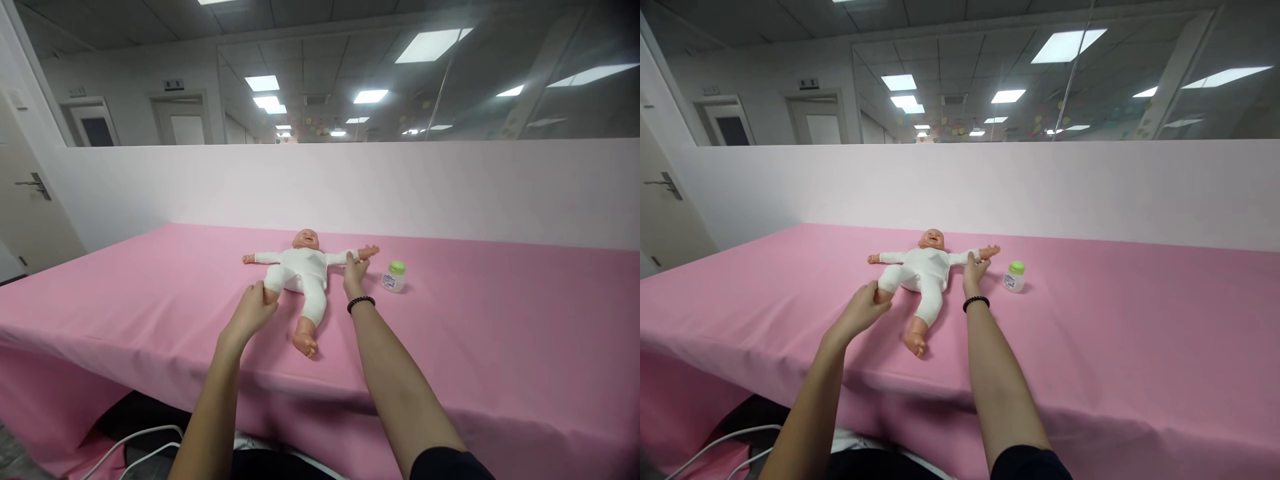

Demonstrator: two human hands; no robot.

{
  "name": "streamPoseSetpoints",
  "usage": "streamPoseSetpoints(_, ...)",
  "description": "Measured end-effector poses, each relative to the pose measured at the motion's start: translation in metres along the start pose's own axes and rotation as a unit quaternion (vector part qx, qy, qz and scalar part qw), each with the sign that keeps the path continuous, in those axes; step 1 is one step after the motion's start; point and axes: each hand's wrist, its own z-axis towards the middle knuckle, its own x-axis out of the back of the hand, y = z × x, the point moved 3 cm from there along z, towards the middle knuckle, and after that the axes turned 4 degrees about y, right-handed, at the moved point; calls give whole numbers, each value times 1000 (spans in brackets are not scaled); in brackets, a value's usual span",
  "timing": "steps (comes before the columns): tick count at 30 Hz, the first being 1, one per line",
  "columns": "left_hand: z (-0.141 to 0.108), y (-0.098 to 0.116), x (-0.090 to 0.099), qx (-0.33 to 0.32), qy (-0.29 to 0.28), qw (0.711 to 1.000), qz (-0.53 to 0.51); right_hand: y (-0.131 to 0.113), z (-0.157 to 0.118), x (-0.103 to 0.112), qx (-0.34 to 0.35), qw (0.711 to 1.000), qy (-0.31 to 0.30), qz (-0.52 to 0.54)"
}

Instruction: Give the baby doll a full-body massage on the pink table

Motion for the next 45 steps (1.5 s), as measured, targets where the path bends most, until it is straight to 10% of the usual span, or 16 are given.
streamPoseSetpoints(4,47,44,-19,-62,105,992,35,-24,-21,-20,145,974,-152,-80)
streamPoseSetpoints(8,68,59,-46,-40,57,996,61,-31,-44,-36,264,893,-317,-180)
streamPoseSetpoints(14,17,10,-7,-25,112,992,49,-12,-18,-16,34,992,-69,-101)
streamPoseSetpoints(18,-23,-24,26,58,102,992,36,1,-3,8,-107,988,64,-88)
streamPoseSetpoints(25,39,23,0,-71,275,956,-74,-30,-17,-18,126,979,-107,-116)
streamPoseSetpoints(30,93,46,-38,-110,176,977,-45,-36,-46,-38,301,868,-301,-257)
streamPoseSetpoints(36,37,11,-6,-18,224,972,-65,-22,-22,-18,72,980,-88,-161)
streamPoseSetpoints(40,-8,-23,23,75,205,975,-35,-6,-10,2,-115,981,65,-146)
streamPoseSetpoints(45,18,-17,30,68,217,973,-27,-15,-15,-8,-34,990,9,-139)
